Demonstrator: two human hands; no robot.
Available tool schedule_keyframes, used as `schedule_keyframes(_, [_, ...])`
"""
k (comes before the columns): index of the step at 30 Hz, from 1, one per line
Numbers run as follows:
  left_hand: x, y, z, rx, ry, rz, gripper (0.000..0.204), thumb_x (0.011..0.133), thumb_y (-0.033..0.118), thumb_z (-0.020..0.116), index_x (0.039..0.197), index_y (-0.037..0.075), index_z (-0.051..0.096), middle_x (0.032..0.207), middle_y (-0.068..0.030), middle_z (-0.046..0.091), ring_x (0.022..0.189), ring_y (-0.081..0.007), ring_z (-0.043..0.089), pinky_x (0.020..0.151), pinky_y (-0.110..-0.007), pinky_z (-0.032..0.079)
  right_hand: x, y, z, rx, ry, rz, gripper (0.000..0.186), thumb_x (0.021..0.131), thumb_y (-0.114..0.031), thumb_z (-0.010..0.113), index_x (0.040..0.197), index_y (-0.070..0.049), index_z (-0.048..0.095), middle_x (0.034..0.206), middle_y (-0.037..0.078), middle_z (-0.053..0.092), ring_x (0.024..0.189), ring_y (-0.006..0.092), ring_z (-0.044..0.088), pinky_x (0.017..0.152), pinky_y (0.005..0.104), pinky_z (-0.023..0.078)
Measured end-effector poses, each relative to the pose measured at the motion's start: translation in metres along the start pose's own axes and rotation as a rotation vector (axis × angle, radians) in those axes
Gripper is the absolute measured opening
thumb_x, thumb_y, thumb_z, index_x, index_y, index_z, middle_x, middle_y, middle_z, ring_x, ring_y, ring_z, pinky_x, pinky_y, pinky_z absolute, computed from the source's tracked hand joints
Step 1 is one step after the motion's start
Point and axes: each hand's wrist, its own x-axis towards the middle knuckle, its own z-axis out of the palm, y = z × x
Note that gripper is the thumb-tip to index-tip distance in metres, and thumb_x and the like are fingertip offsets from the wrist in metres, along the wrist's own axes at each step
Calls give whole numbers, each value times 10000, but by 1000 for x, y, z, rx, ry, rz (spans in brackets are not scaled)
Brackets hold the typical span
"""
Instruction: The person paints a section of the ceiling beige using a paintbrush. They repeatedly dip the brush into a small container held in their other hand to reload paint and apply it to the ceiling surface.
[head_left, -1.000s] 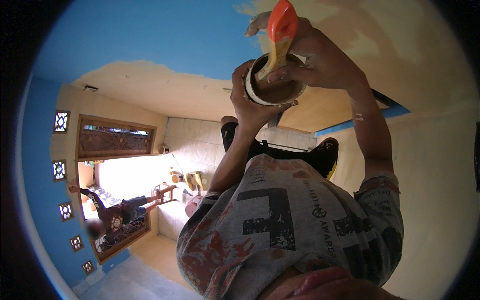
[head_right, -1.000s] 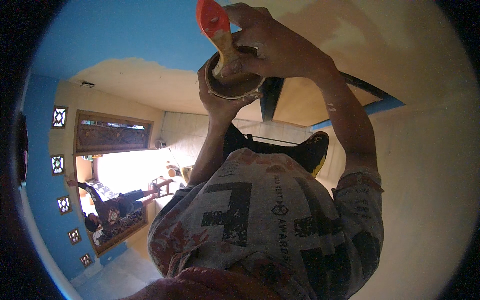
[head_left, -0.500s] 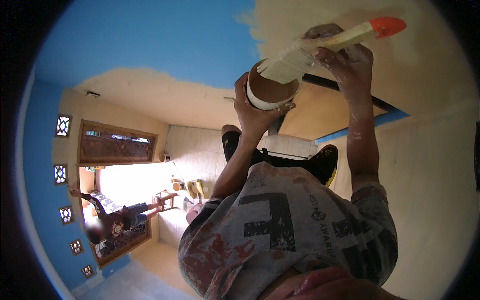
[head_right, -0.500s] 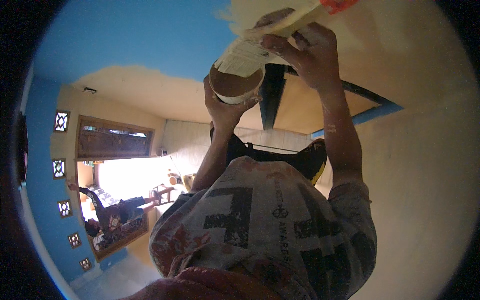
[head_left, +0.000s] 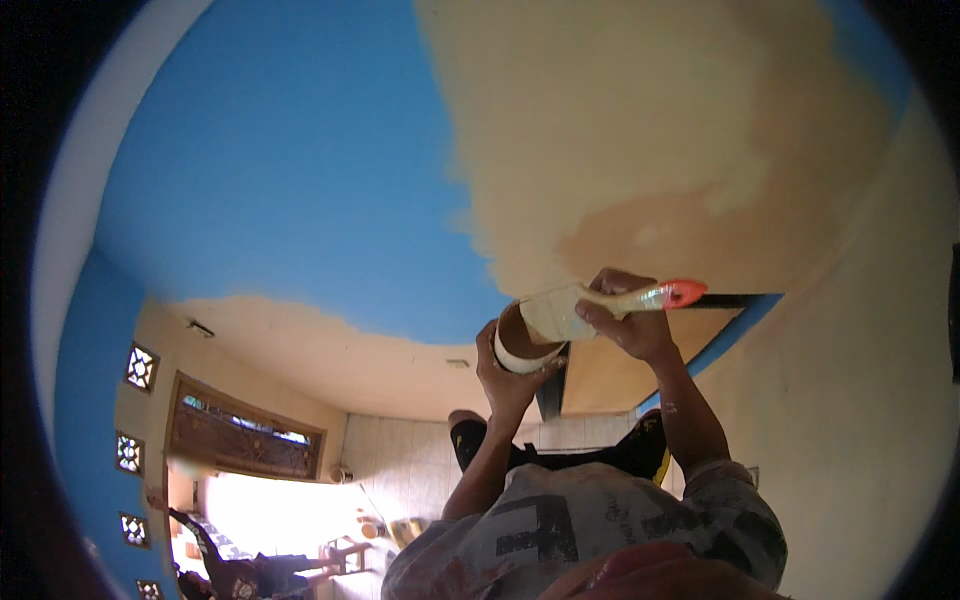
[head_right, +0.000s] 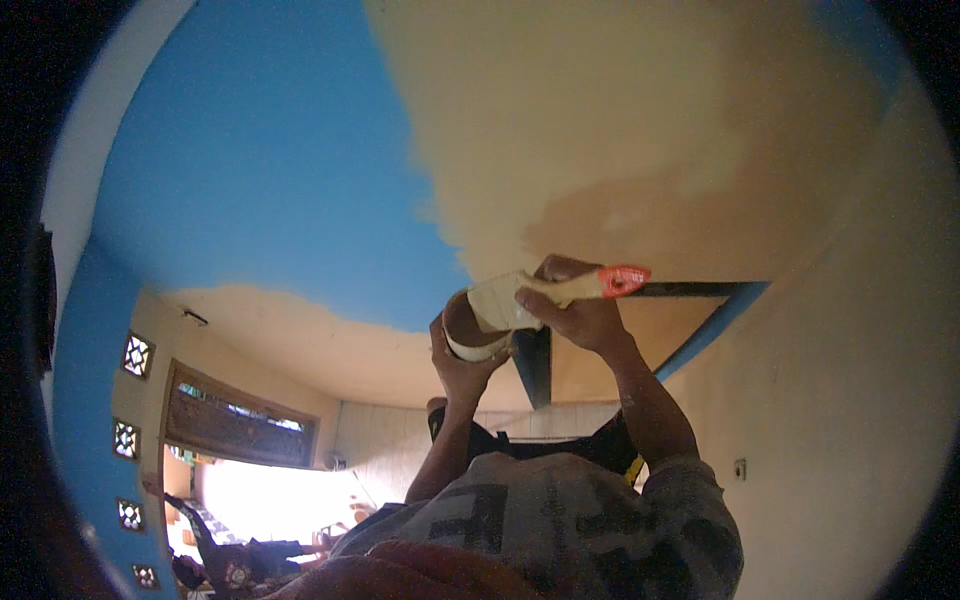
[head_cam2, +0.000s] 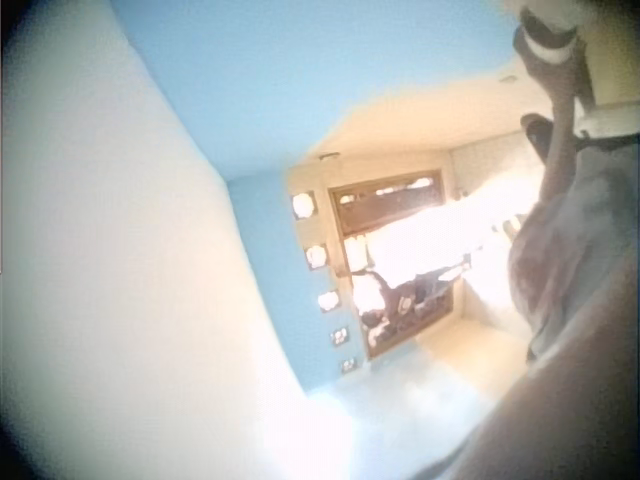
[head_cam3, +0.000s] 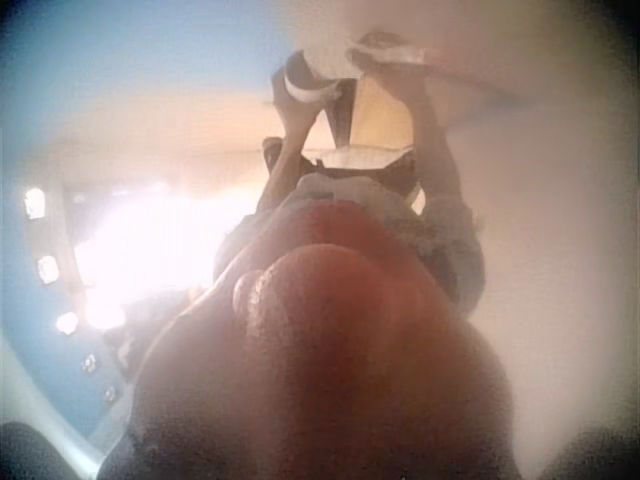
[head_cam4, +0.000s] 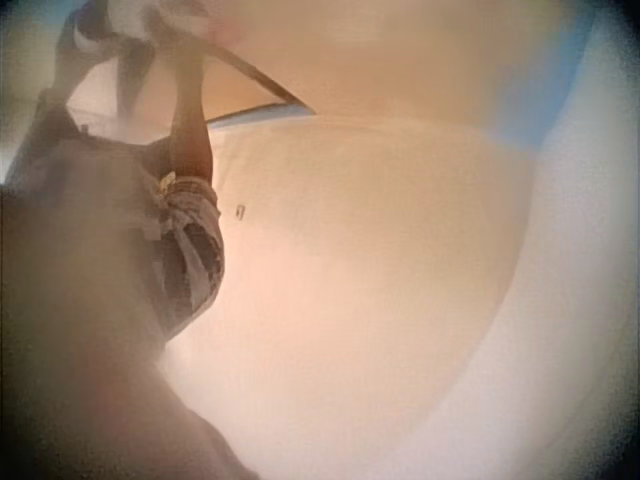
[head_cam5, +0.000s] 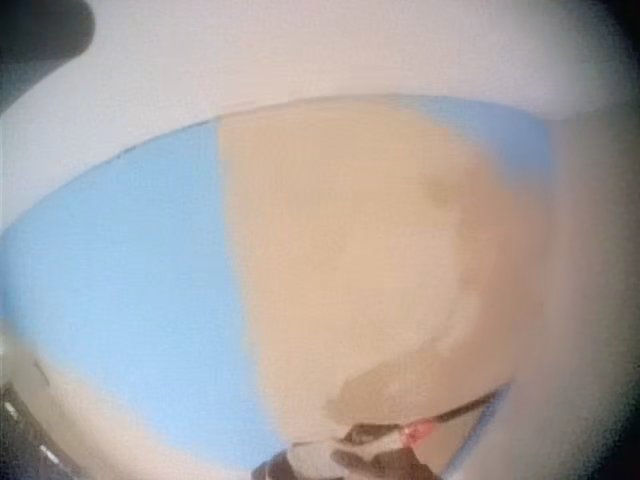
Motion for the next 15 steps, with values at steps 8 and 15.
schedule_keyframes(8, [3, 7, 6, -37, 0, -29, 913, 533, 263, 946, 1254, 30, 438, 1120, -158, 622, 1038, -256, 616, 887, -371, 509, -3, -15, -3, 106, 143, -27, 205, 838, -99, 696, 707, -4, 569, 664, 43, 547, 606, 98, 515, 542, 261, 414])
schedule_keyframes(15, [3, 4, 5, -73, 0, -27, 894, 545, 260, 940, 1248, 26, 441, 1099, -160, 632, 1010, -253, 629, 868, -367, 518, -2, -14, -2, -11, 125, -170, 210, 796, -40, 702, 663, 19, 551, 714, 88, 579, 631, 153, 530, 582, 283, 418])
